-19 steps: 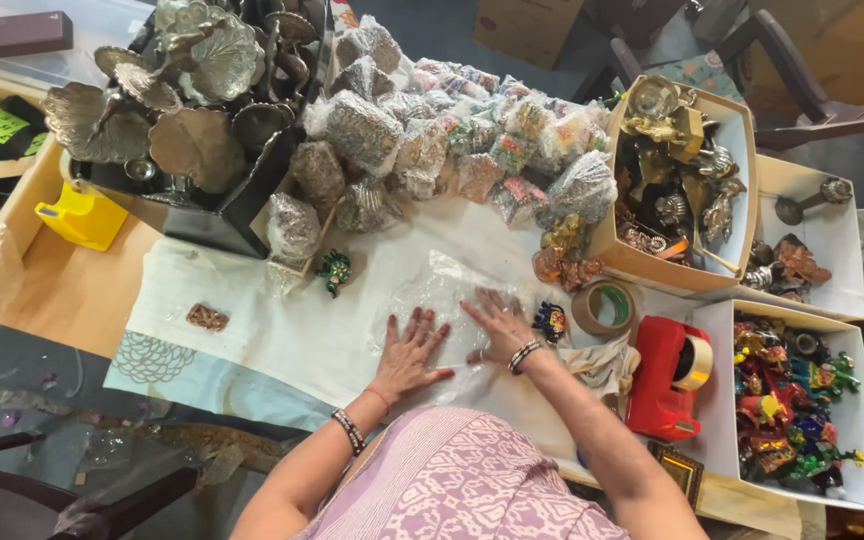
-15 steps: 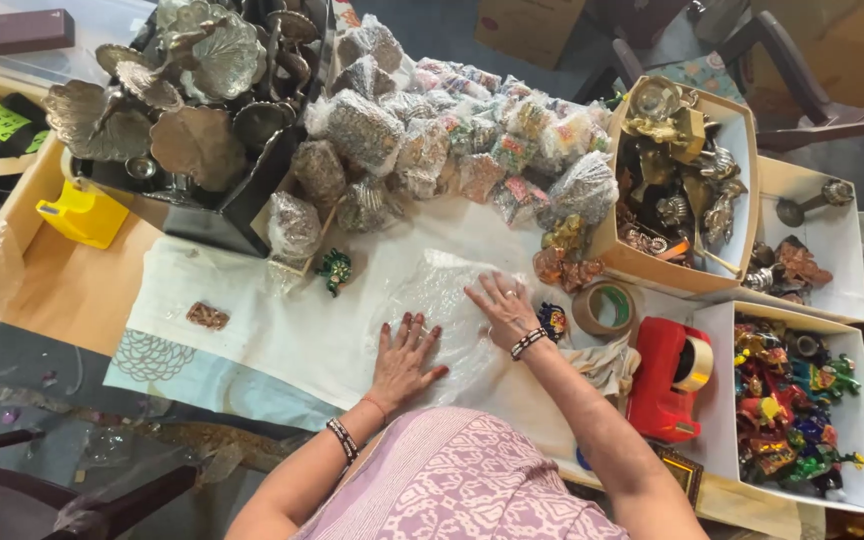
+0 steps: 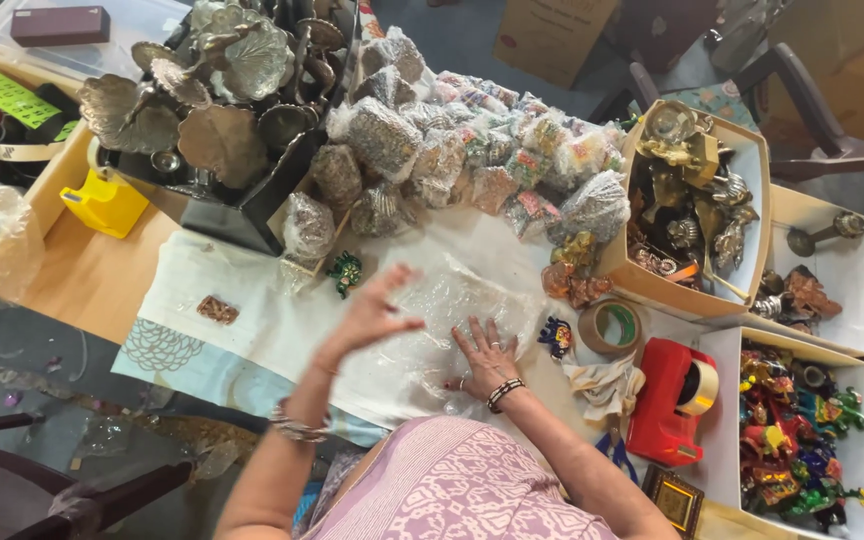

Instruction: The person cleans decorative metal items by hand using a white cloth.

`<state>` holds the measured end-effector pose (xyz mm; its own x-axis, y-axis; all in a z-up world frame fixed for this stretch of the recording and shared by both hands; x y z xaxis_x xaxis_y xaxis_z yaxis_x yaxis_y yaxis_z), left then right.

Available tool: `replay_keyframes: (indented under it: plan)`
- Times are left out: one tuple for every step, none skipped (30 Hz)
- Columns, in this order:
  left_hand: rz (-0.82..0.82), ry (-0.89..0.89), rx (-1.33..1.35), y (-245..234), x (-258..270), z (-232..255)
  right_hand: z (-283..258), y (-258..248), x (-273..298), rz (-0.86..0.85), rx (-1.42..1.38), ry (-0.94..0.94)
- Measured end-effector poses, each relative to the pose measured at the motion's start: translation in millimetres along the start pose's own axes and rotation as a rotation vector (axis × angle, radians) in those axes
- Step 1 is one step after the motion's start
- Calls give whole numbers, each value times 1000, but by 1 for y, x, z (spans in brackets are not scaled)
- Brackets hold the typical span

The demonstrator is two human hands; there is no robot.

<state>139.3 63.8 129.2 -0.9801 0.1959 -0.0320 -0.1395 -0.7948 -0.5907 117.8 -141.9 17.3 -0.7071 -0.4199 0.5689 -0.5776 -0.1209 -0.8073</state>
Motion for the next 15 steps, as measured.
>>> replay_keyframes:
  plan:
    - [85, 62, 219, -51, 4, 33, 0, -3, 0, 5, 6, 1]
    - [168, 123, 438, -103, 19, 64, 0, -4, 2, 6, 11, 2]
    - [171, 119, 438, -133, 41, 86, 1, 0, 2, 3, 13, -1]
    - [283, 281, 594, -178, 67, 119, 1, 1, 0, 14, -1, -7]
    - [393, 448, 746, -222, 96, 148, 2, 2, -2, 25, -14, -12]
    - [396, 445, 745, -235, 116, 134, 1, 2, 0, 23, -13, -15]
    - [415, 446, 771, -251, 138, 125, 1, 3, 1, 24, -18, -14]
    - [435, 451, 795, -268, 159, 123, 1, 0, 1, 29, -22, -14]
    - [455, 456, 819, -276, 171, 118, 1, -1, 0, 31, -19, -17]
    - [476, 458, 845, -283, 184, 112, 1, -1, 0, 35, -29, -20]
    - [497, 460, 871, -290, 198, 108, 2, -1, 0, 38, -39, -24]
    - [518, 464, 897, -294, 214, 103, -1, -5, 2, 38, -35, -26]
    - [539, 467, 923, -298, 229, 99, -2, -9, 3, 33, -39, -18]
    - [560, 467, 949, -302, 246, 97, -4, -11, 6, 24, -44, -10]
    - [580, 467, 976, -306, 265, 84, -3, -8, 6, 20, -42, -12]
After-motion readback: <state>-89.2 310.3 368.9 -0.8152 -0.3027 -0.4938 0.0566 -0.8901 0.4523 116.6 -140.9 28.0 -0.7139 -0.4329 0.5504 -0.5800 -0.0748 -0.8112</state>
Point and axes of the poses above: each hand's wrist, its own x-axis away from the middle knuckle, its own y-axis out of the palm, z = x × y, the point moved 9 cm from there along -x, towards the middle knuckle, and after that the axes turned 3 degrees about -x, right-handed, at the moved point
